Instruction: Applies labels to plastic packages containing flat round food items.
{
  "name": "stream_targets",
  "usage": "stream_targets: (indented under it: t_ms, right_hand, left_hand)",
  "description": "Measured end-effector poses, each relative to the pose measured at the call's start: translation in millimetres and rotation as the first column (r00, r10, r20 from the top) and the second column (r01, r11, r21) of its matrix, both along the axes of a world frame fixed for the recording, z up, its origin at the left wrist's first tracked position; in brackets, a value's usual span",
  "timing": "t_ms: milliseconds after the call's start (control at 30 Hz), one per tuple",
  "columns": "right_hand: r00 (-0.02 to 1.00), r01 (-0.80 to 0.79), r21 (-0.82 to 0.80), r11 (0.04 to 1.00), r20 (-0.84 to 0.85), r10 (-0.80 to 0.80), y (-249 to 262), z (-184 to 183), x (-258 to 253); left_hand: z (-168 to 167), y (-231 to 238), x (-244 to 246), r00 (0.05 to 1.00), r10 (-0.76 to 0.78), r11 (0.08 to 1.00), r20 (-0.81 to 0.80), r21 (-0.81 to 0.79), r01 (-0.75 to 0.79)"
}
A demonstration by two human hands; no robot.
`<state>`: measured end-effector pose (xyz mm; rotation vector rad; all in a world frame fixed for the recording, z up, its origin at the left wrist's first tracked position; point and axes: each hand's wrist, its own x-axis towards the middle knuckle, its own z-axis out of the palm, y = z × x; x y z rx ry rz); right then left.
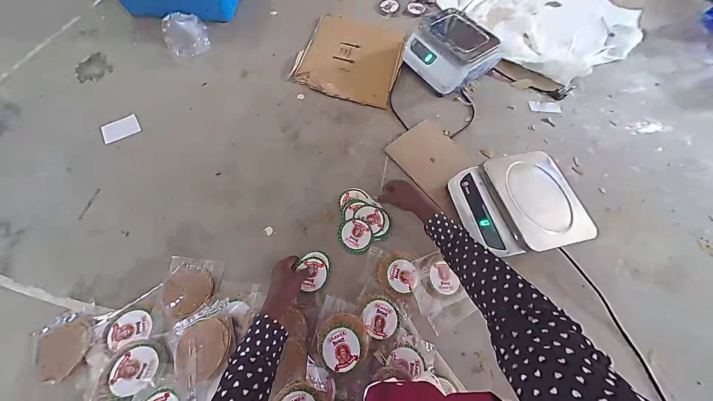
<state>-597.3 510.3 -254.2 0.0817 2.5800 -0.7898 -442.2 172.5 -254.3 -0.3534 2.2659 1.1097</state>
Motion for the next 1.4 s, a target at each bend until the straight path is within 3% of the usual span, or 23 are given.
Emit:
stream_targets:
  t_ms: [100, 233, 400, 533, 667, 767, 867, 967, 1033, 1300, 1400]
  right_hand:
    - [0.994, -0.026, 0.052, 0.998, -0.108, 0.032, -7.6, -15.6, 20.5]
    - [0.941, -0.160, 0.073, 0.984, -0.290, 0.175, -36.2, -30.5, -5.1]
    - [0.946, -0.227, 0.148, 0.963, -0.200, 0.254, -71.7, -20.4, 19.4]
    - [0.946, -0.300, 0.117, 0.947, -0.091, 0.311, -80.5, -8.3, 67.8]
    - [0.896, -0.435, -0.053, 0.899, 0.070, 0.438, -75.3, -3.9, 76.3]
    - [0.930, -0.333, -0.183, 0.925, 0.100, 0.355, -68.2, -6.3, 70.4]
    - [0.957, -0.285, 0.007, 0.958, 0.054, 0.285, -72.8, -9.0, 72.3]
    - [0.922, -0.386, 0.231, 0.893, 0.099, 0.373, -84.5, 5.4, 79.3]
    - [0.904, -0.426, 0.293, 0.856, 0.106, 0.414, -88.3, 9.3, 78.9]
    - [0.812, -0.583, 0.248, 0.774, 0.135, 0.568, -87.4, -0.9, 76.3]
    - [0.784, -0.620, 0.089, 0.780, 0.101, 0.612, -79.5, -2.5, 79.2]
  left_hand:
    - [-2.2, 30.1, 13.0, 0.995, 0.054, 0.986, -0.081, 0.161, -0.041]
    - [-4.3, 87.5, 2.4, 0.962, -0.093, 0.993, -0.257, 0.046, 0.108]
    - [-8.4, 113.1, 1.2, 0.968, -0.133, 0.961, -0.212, -0.266, 0.074]
    - [-13.0, 111.6, 1.1, 0.966, 0.006, 0.978, -0.260, -0.201, -0.060]
    - [-9.9, 104.4, -5.0, 0.970, -0.051, 0.973, -0.239, -0.232, -0.006]
    - [-8.4, 99.9, -6.6, 0.975, -0.080, 0.964, -0.206, -0.265, 0.023]
    - [-8.8, 97.1, -2.5, 0.972, -0.095, 0.957, -0.216, -0.289, 0.029]
    - [-9.0, 100.6, 3.0, 0.965, -0.098, 0.954, -0.242, -0.298, 0.022]
    - [-8.4, 103.4, 2.3, 0.969, -0.090, 0.946, -0.232, -0.323, 0.011]
    - [-2.3, 104.4, -6.3, 0.984, -0.102, 0.930, -0.144, -0.365, 0.043]
    - [-3.0, 102.3, -4.9, 0.982, -0.111, 0.937, -0.154, -0.345, 0.052]
